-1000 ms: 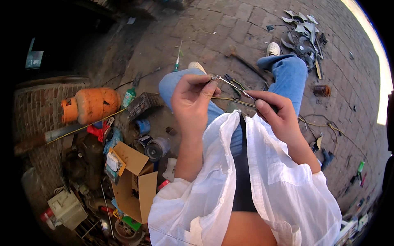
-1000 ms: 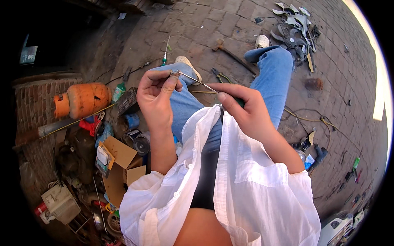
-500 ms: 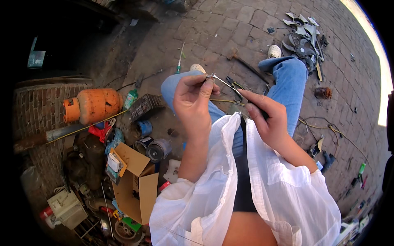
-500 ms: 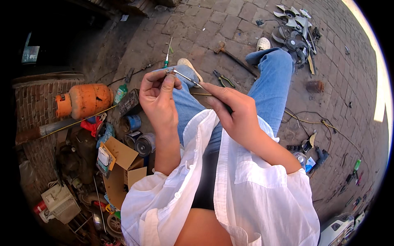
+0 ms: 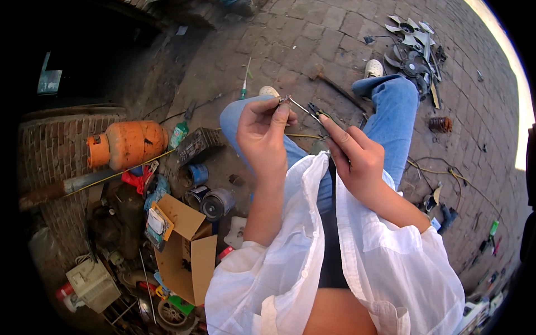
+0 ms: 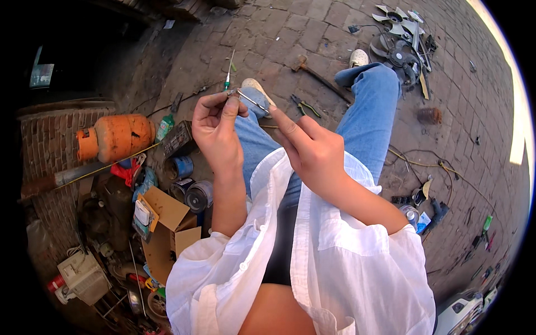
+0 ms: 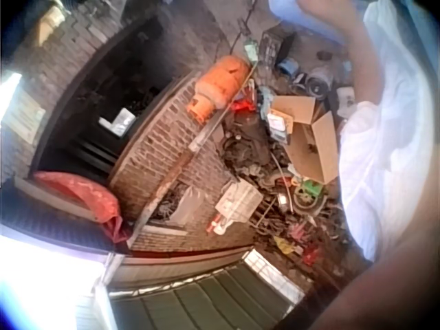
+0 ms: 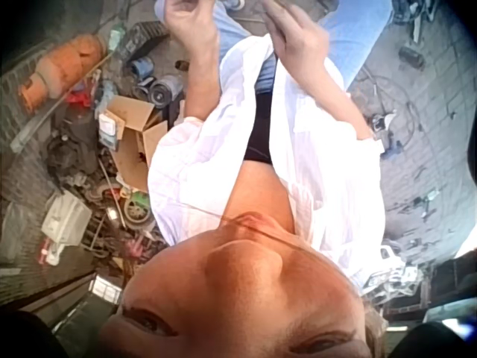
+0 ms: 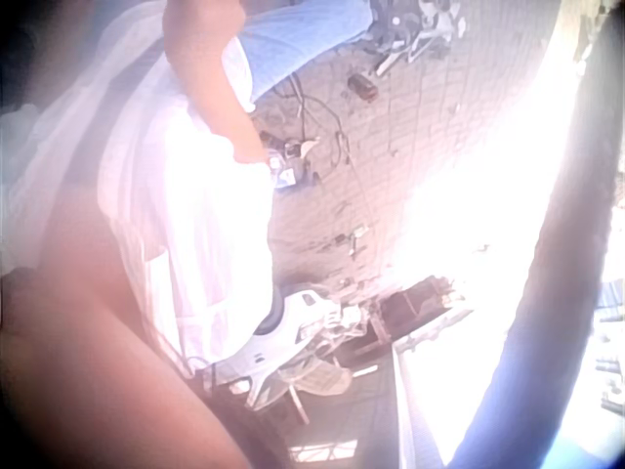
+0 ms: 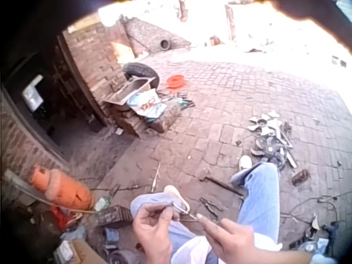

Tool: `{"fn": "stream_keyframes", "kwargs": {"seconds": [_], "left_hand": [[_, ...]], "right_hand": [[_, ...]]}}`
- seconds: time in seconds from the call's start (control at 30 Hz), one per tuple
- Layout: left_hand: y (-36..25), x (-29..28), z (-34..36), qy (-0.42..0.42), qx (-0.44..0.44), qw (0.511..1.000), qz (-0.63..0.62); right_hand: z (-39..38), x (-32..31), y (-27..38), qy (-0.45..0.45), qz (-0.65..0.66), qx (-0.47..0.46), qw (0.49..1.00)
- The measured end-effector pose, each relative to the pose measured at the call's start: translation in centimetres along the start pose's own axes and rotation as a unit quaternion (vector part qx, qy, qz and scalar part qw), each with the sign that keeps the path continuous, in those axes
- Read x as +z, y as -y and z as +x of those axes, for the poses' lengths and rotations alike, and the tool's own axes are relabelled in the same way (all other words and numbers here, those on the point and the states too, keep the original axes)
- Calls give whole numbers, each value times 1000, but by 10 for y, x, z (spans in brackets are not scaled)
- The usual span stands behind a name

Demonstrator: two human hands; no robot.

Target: The person sits on a low stool and uses a hammer and screwdriver to work on small metal components. They repeatedly strike the parts on the ground and manipulate them with their hands and tools.

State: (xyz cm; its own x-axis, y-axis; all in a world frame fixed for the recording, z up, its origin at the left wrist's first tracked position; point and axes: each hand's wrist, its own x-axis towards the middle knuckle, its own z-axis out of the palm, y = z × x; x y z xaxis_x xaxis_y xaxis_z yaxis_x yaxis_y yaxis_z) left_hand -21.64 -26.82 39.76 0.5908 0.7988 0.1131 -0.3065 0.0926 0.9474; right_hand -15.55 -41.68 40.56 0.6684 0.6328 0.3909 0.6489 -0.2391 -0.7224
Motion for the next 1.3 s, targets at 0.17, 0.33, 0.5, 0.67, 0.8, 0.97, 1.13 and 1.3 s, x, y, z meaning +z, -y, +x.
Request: {"fn": "stream_keyframes", "kwargs": {"seconds": [0.17, 0.33, 0.5, 0.67, 0.8, 0.97, 1.13, 1.3], "left_hand": [[-6, 9, -3, -4, -1, 1000, -2], [-6, 10, -6, 16, -14, 997, -77], [-9, 5, -6, 67, -142, 953, -260], [-13, 8, -10, 82, -187, 930, -306], [-14, 10, -12, 50, -113, 973, -196], [-16, 20, -16, 53, -75, 987, -136], [-18, 33, -17, 72, -155, 942, -290], [-14, 33, -18, 78, -208, 909, -353]], "right_hand": [[3, -3, -5, 112, 447, 275, 844], [7, -14, -8, 196, 676, 361, 611], [3, -9, -17, 234, 779, 368, 451], [2, -3, -33, 274, 770, 304, 490], [-2, 1, -29, 189, 570, 212, 771], [-4, -4, -21, 155, 656, 241, 698], [-4, 3, -10, 157, 803, 286, 499], [-5, 10, -5, 160, 866, 276, 385]]}}
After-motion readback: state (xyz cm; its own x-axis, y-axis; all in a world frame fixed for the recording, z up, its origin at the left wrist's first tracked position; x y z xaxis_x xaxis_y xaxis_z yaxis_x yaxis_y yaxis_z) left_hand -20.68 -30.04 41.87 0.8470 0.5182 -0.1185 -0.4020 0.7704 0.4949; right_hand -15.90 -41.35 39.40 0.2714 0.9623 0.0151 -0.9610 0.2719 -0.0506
